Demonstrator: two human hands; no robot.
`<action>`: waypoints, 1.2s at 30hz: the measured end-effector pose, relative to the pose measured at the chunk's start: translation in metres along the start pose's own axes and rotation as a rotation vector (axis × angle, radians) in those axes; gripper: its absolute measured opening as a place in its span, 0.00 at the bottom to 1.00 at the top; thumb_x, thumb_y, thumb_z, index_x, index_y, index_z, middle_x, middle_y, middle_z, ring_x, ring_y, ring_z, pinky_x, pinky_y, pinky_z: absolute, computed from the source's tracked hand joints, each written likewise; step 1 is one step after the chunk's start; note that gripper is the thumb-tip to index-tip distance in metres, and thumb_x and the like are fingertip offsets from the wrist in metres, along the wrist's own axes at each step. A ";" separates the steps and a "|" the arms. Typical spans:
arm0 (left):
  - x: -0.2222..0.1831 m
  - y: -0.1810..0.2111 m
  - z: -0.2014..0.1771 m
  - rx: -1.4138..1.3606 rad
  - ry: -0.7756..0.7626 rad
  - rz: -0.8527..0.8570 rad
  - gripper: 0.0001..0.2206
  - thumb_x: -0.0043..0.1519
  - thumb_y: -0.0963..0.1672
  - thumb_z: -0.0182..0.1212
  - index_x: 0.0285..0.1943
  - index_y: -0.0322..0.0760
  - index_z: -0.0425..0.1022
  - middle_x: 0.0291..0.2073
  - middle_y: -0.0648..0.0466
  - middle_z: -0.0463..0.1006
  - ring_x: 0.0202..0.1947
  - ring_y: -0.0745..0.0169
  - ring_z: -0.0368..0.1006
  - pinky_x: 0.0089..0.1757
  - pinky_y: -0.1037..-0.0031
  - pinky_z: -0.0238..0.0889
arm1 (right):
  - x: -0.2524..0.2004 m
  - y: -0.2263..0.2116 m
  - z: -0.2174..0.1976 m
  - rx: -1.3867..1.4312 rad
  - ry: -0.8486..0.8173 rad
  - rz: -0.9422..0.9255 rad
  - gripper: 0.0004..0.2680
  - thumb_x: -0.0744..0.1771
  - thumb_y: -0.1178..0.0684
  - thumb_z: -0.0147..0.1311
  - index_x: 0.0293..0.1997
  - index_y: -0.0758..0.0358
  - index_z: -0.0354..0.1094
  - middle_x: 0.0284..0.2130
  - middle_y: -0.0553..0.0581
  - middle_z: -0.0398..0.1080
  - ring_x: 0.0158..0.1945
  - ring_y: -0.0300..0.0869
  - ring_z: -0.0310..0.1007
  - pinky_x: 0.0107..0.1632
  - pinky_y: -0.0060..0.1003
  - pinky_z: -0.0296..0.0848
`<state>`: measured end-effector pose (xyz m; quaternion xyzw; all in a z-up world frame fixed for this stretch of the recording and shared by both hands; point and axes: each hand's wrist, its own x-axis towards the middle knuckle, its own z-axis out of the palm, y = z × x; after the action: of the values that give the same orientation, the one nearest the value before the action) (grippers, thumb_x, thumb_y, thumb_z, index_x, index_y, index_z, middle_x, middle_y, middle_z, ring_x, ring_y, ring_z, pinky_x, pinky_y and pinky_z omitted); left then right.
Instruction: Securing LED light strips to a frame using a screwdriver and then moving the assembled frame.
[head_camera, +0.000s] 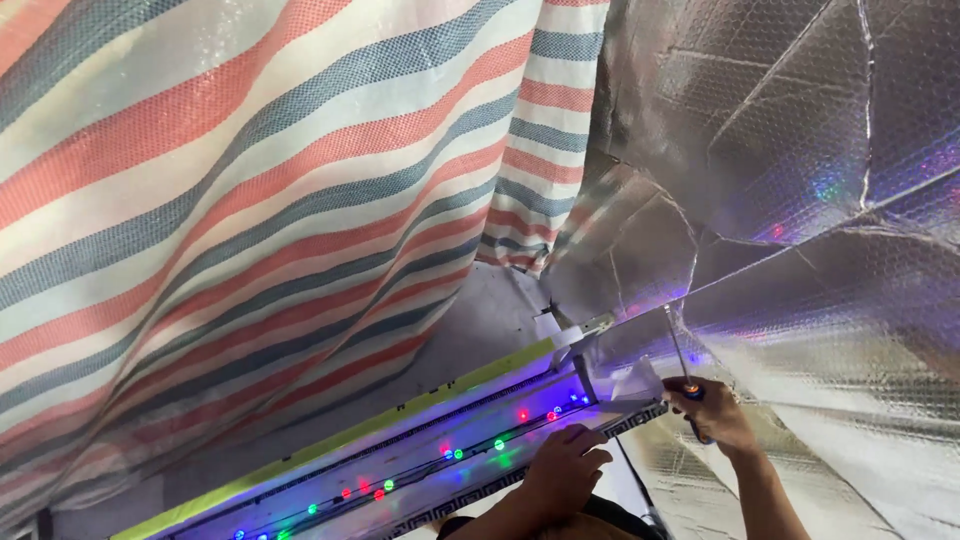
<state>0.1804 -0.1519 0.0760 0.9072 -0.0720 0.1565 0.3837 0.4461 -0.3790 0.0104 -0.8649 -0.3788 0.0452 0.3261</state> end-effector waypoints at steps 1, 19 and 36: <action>0.004 -0.002 0.006 0.009 0.032 0.014 0.11 0.54 0.39 0.65 0.46 0.38 0.79 0.54 0.51 0.77 0.55 0.48 0.69 0.52 0.60 0.63 | -0.001 0.025 0.009 -0.529 0.056 -0.580 0.28 0.66 0.60 0.58 0.65 0.15 0.56 0.44 0.48 0.79 0.13 0.27 0.58 0.10 0.20 0.60; 0.066 0.002 0.050 0.193 -0.184 0.125 0.08 0.58 0.41 0.60 0.41 0.28 0.75 0.72 0.37 0.62 0.61 0.37 0.60 0.47 0.53 0.58 | -0.007 -0.077 -0.005 0.122 0.076 0.430 0.05 0.61 0.56 0.66 0.34 0.64 0.78 0.24 0.52 0.81 0.21 0.38 0.74 0.26 0.33 0.71; -0.036 -0.019 0.001 0.102 -0.054 -0.242 0.22 0.53 0.44 0.69 0.59 0.47 0.76 0.66 0.54 0.71 0.66 0.43 0.63 0.57 0.51 0.55 | 0.009 -0.049 0.002 0.456 -0.413 0.638 0.08 0.64 0.56 0.66 0.43 0.64 0.85 0.21 0.58 0.79 0.15 0.38 0.60 0.20 0.34 0.57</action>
<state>0.1510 -0.1393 0.0505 0.9316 0.0355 0.0880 0.3509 0.4206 -0.3473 0.0393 -0.8172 -0.1307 0.3979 0.3959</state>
